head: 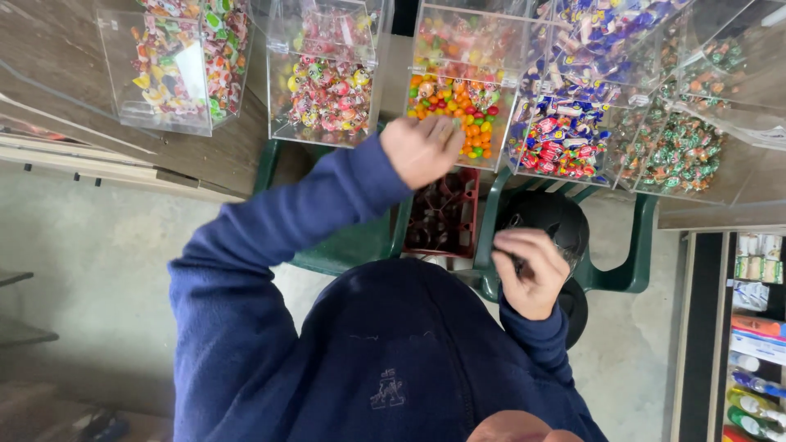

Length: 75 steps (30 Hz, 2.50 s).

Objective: Picking and unwrapping various types of candies from display bins.

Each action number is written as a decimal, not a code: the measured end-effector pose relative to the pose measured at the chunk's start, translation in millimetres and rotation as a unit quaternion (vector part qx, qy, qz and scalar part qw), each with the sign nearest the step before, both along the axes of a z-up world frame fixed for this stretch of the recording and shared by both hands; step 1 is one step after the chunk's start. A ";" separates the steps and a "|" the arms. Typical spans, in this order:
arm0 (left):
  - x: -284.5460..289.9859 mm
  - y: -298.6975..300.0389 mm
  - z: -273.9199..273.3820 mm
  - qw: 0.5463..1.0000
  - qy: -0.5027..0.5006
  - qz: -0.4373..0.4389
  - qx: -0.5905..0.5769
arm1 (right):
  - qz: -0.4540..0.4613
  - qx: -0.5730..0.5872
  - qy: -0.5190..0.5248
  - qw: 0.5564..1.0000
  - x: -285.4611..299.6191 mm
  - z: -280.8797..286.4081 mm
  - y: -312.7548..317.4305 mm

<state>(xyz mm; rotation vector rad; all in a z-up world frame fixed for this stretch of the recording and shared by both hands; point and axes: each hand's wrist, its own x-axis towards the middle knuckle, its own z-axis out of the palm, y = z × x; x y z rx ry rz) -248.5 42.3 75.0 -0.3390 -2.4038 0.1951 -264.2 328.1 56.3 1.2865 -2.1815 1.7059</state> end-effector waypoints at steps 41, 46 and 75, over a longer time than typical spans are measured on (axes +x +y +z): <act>229.1 -38.2 -52.9 0.866 -0.104 -0.032 0.489 | 0.177 0.291 0.446 0.827 -0.3 63.9 -249.1; 211.9 -31.4 -52.0 0.861 -0.119 -0.039 0.492 | 0.324 0.227 0.352 0.849 -1.4 76.4 -167.0; 151.5 14.1 -11.9 0.865 -0.093 -0.108 0.481 | 0.286 0.184 -0.017 0.940 -51.3 65.1 -106.9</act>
